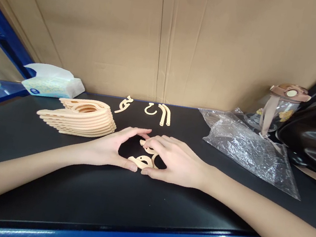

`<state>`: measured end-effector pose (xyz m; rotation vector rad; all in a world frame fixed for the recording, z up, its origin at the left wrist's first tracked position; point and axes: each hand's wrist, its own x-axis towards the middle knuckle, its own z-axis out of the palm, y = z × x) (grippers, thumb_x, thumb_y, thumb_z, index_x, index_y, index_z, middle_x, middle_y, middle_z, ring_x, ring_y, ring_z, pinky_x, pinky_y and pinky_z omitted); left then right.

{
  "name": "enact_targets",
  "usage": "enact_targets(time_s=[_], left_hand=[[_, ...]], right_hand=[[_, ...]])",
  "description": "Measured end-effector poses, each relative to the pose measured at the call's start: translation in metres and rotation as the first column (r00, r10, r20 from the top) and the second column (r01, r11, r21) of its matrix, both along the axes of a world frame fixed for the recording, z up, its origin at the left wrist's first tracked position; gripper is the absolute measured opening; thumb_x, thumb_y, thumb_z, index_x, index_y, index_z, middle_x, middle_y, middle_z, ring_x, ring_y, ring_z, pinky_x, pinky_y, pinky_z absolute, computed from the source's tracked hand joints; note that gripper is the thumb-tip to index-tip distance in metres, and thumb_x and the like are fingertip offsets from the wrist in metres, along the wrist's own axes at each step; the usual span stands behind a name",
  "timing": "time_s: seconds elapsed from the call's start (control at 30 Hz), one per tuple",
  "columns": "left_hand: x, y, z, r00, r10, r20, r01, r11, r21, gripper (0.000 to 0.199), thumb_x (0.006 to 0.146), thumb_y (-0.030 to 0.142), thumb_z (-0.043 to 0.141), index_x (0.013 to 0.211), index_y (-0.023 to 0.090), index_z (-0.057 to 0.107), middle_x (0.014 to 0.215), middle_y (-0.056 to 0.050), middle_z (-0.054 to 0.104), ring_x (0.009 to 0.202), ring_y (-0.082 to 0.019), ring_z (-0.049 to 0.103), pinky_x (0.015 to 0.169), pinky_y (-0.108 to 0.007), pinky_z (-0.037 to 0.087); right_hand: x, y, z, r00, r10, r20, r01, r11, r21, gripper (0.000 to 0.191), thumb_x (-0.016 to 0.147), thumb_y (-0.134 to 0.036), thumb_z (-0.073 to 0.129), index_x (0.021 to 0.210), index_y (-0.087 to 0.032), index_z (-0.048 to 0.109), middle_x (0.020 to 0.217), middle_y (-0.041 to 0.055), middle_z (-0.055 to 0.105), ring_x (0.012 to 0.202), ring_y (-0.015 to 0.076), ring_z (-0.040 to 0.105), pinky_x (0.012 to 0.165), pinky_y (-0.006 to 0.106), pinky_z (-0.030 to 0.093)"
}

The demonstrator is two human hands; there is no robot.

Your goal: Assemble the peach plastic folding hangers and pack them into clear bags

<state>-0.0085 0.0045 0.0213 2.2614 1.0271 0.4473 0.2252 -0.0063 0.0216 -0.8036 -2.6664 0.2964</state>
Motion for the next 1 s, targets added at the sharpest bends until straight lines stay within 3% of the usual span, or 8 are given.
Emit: enact_targets(time_s=[0.17,0.37,0.47,0.57,0.63,0.73,1.0], left_hand=[[0.002,0.0,-0.001,1.0,-0.019,-0.006,0.019,0.994,0.112,0.079,0.073,0.041,0.073,0.14,0.027,0.033,0.124,-0.008,0.053,0.115,-0.026,0.05,0.097,-0.044,0.04],[0.005,-0.007,0.004,0.99,-0.033,-0.137,0.077,0.942,0.326,0.06,0.081,0.045,0.065,0.132,0.024,0.041,0.115,-0.007,0.055,0.101,-0.024,0.053,0.086,-0.04,0.045],[0.007,-0.01,0.007,0.979,-0.018,-0.202,0.102,0.904,0.415,0.055,0.081,0.046,0.064,0.126,0.022,0.045,0.12,-0.007,0.054,0.099,-0.025,0.054,0.085,-0.04,0.045],[0.009,-0.011,0.01,0.975,0.053,-0.214,0.066,0.856,0.513,0.056,0.079,0.047,0.065,0.124,0.019,0.045,0.118,-0.008,0.056,0.098,-0.026,0.055,0.085,-0.04,0.044],[0.008,-0.011,0.011,0.975,0.124,-0.183,0.008,0.809,0.587,0.057,0.08,0.049,0.063,0.124,0.017,0.045,0.118,-0.009,0.056,0.099,-0.027,0.055,0.085,-0.041,0.044],[0.007,-0.009,0.01,0.971,0.199,-0.13,-0.065,0.749,0.659,0.059,0.081,0.05,0.062,0.124,0.013,0.044,0.12,-0.011,0.055,0.103,-0.028,0.055,0.087,-0.041,0.044],[0.005,-0.009,0.006,0.977,0.124,-0.172,0.01,0.784,0.621,0.067,0.083,0.048,0.061,0.136,0.016,0.034,0.128,-0.012,0.05,0.11,-0.028,0.052,0.089,-0.04,0.043]], right_hand=[[0.001,0.001,0.001,0.994,0.007,-0.105,-0.011,0.999,-0.041,0.053,0.084,-0.043,0.061,0.13,-0.025,0.04,0.136,0.0072,0.043,0.108,0.0187,0.058,0.09,0.034,0.051],[0.002,-0.001,0.005,0.995,-0.059,-0.079,0.057,0.998,-0.018,0.051,0.086,-0.052,0.055,0.127,-0.025,0.042,0.131,0.0076,0.049,0.099,0.0199,0.062,0.08,0.035,0.054],[0.004,0.001,0.007,0.962,-0.23,-0.144,0.227,0.973,-0.038,0.048,0.088,-0.053,0.051,0.124,-0.023,0.044,0.116,0.0061,0.059,0.077,0.0158,0.063,0.069,0.032,0.052],[0.008,0.005,0.009,0.893,-0.376,-0.247,0.33,0.921,-0.206,0.04,0.091,-0.053,0.046,0.115,-0.022,0.05,0.082,-0.0008,0.064,0.055,0.0108,0.055,0.056,0.026,0.045],[0.01,0.01,0.01,0.858,-0.416,-0.301,0.317,0.891,-0.326,0.035,0.092,-0.052,0.045,0.096,-0.02,0.057,0.066,-0.0032,0.06,0.05,0.0093,0.05,0.05,0.023,0.04],[0.012,0.015,0.011,0.806,-0.454,-0.379,0.265,0.851,-0.454,0.042,0.091,-0.053,0.046,0.069,-0.018,0.052,0.055,-0.0036,0.053,0.046,0.0075,0.046,0.045,0.021,0.036],[0.002,0.01,0.01,0.759,-0.471,-0.45,0.12,0.78,-0.614,0.042,0.089,-0.051,0.049,0.064,-0.017,0.05,0.052,-0.0044,0.05,0.042,0.0052,0.04,0.039,0.018,0.033]])
